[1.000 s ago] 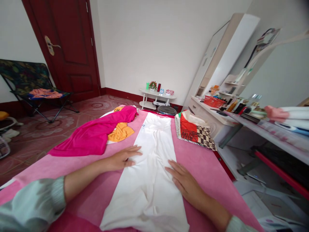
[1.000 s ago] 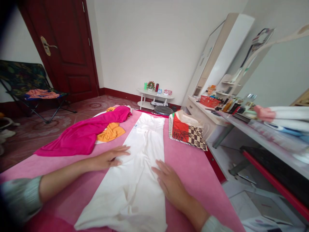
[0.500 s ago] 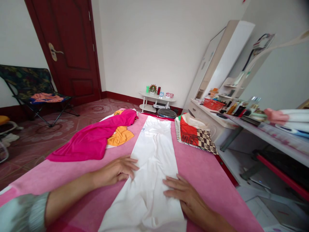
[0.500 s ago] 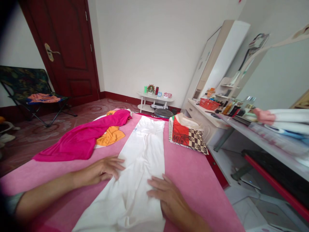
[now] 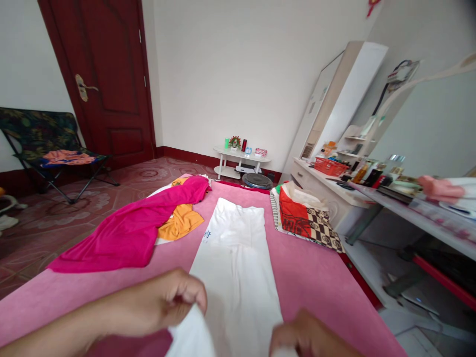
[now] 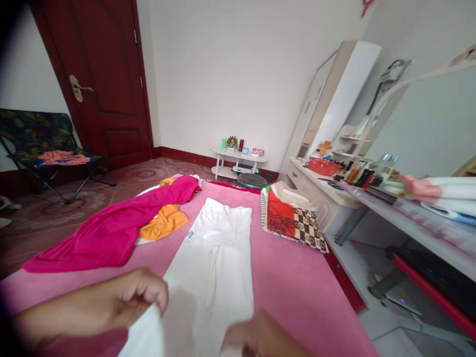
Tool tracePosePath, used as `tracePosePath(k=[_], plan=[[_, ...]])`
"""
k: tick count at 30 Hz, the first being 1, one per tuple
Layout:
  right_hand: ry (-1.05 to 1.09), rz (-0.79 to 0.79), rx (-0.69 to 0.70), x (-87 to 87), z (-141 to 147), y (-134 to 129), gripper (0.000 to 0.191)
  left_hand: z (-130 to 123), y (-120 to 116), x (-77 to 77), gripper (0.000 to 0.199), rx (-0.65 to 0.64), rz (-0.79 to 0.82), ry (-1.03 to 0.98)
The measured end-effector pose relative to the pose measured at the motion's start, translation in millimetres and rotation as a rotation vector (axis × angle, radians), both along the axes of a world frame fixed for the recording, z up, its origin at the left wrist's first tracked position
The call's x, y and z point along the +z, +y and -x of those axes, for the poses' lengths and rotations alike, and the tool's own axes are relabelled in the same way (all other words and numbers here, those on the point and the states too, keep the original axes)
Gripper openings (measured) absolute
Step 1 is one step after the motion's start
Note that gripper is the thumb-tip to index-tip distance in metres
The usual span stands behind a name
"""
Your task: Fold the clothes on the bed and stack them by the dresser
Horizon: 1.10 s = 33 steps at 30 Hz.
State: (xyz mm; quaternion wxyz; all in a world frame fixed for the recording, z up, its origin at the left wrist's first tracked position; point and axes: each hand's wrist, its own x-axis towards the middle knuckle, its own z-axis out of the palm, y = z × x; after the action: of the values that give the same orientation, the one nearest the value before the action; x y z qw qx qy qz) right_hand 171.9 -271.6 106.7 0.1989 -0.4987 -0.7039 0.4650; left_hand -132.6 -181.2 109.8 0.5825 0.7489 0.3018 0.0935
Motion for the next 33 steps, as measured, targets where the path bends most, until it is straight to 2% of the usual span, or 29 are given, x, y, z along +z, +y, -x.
tracePosePath(k=[3, 4, 6, 7, 8, 10, 11, 13, 18, 26, 33], plan=[[0.357, 0.017, -0.383, -1.9, -4, 79, 0.023, -27, 68, -15.0, 0.023, 0.386, 0.023, -0.200], [0.445, -0.027, -0.507, -9.6, -8, 105, 0.027, -35, 90, -24.4, 0.026, 0.531, 0.016, -0.246], [0.474, -0.152, -0.702, -36.1, -18, 146, 0.034, -47, 128, -49.9, 0.033, 0.771, 0.029, -0.217], [0.441, -0.203, -0.784, -53.2, -24, 160, 0.037, -50, 141, -64.8, 0.038, 0.824, 0.034, -0.215], [0.413, -0.224, -0.844, -71.0, -29, 169, 0.042, -51, 151, -79.8, 0.041, 0.840, -0.008, -0.218], [0.401, -0.291, -0.857, -102.3, -37, 176, 0.053, -49, 161, -105.4, 0.045, 0.821, -0.149, -0.218], [0.392, -0.329, -0.831, -113.4, -39, 175, 0.055, -48, 161, -114.3, 0.047, 0.801, -0.214, -0.209], [0.327, -0.402, -0.751, -124.6, -41, 170, 0.051, -46, 158, -122.9, 0.052, 0.771, -0.311, -0.175], [0.076, -0.457, -0.633, -116.5, -38, 165, 0.027, -49, 147, -116.7, 0.047, 0.704, -0.463, -0.042], [0.019, -0.547, -0.615, -116.9, -36, 168, 0.023, -53, 149, -117.9, 0.027, 0.728, -0.620, 0.065], [0.041, -0.604, -0.627, -117.2, -35, 171, 0.022, -56, 149, -117.4, 0.025, 0.755, -0.656, 0.081]])
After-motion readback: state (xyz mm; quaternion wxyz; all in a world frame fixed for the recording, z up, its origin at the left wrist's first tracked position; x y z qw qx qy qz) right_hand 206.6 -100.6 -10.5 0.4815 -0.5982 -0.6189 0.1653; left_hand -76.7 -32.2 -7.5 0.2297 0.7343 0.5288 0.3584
